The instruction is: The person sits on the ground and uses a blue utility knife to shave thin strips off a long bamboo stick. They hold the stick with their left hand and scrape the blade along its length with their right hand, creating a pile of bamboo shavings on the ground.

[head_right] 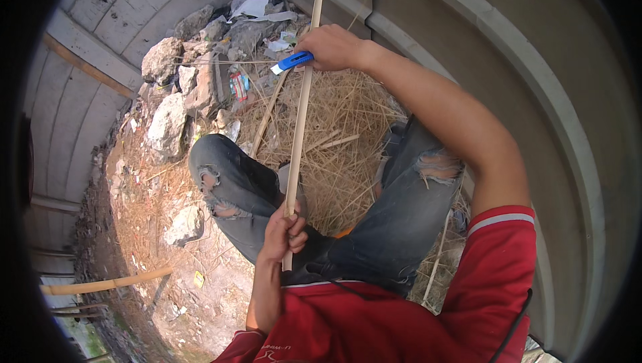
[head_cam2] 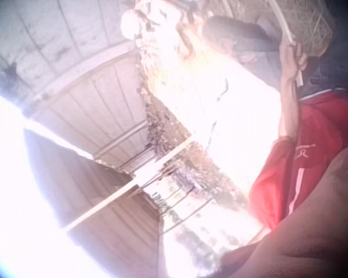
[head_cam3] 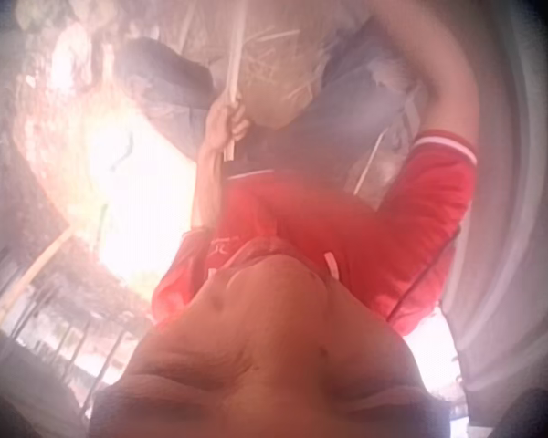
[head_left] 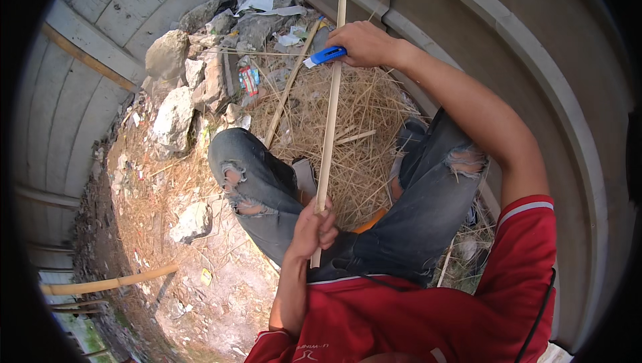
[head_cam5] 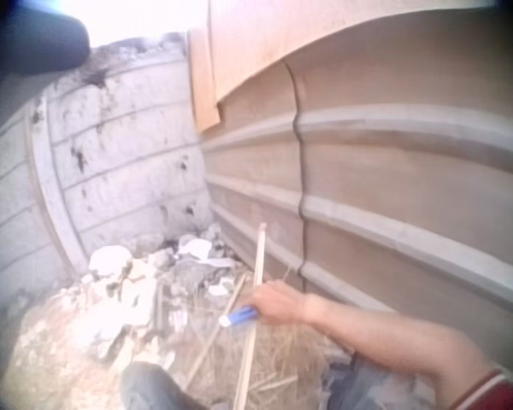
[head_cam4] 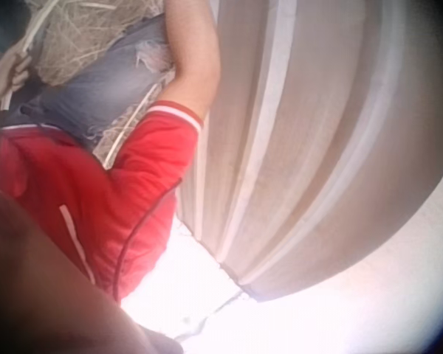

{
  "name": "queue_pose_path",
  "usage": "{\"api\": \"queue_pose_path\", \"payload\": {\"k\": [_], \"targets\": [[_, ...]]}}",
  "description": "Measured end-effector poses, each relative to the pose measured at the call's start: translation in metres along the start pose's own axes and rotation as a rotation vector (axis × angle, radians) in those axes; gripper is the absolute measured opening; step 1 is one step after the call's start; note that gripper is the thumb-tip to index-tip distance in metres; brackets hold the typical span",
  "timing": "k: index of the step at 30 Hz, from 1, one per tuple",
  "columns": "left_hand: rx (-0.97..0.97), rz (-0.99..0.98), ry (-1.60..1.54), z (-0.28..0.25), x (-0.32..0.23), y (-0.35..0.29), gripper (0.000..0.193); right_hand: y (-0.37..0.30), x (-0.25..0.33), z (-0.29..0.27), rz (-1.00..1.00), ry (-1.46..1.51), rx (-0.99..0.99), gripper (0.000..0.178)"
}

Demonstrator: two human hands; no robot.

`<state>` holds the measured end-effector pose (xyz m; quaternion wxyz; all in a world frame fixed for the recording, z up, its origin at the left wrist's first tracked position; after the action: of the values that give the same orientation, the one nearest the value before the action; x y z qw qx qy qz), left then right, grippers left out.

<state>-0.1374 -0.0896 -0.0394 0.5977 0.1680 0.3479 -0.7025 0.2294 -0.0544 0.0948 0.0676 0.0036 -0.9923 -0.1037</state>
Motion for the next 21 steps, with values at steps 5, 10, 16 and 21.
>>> {"api": "queue_pose_path", "payload": {"k": [5, 10, 16, 21], "targets": [[-0.004, -0.009, -0.005, 0.005, 0.001, 0.004, 0.016, 0.003, -0.015, 0.001, 0.227, 0.285, 0.006, 0.017], [0.034, -0.021, -0.006, 0.006, 0.004, 0.008, 0.016, 0.000, -0.044, -0.007, 0.374, 0.734, -0.162, 0.030], [0.058, 0.031, 0.013, 0.007, 0.004, 0.013, 0.016, -0.009, -0.045, -0.022, 0.341, 1.076, -0.453, 0.033], [0.064, 0.034, 0.081, 0.014, -0.001, 0.020, 0.015, -0.023, -0.065, -0.034, 0.496, 1.158, -0.705, 0.029]]}}
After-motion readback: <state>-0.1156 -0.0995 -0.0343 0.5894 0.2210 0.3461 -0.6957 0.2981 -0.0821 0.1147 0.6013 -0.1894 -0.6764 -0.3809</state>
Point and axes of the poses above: each hand's wrist, its own y-axis towards the middle knuckle, its own z-axis out of the palm, x = y × z, the point moved 5 cm from there along y, towards the middle knuckle, and after that the axes turned 10 degrees about x, right-handed, at the moved point
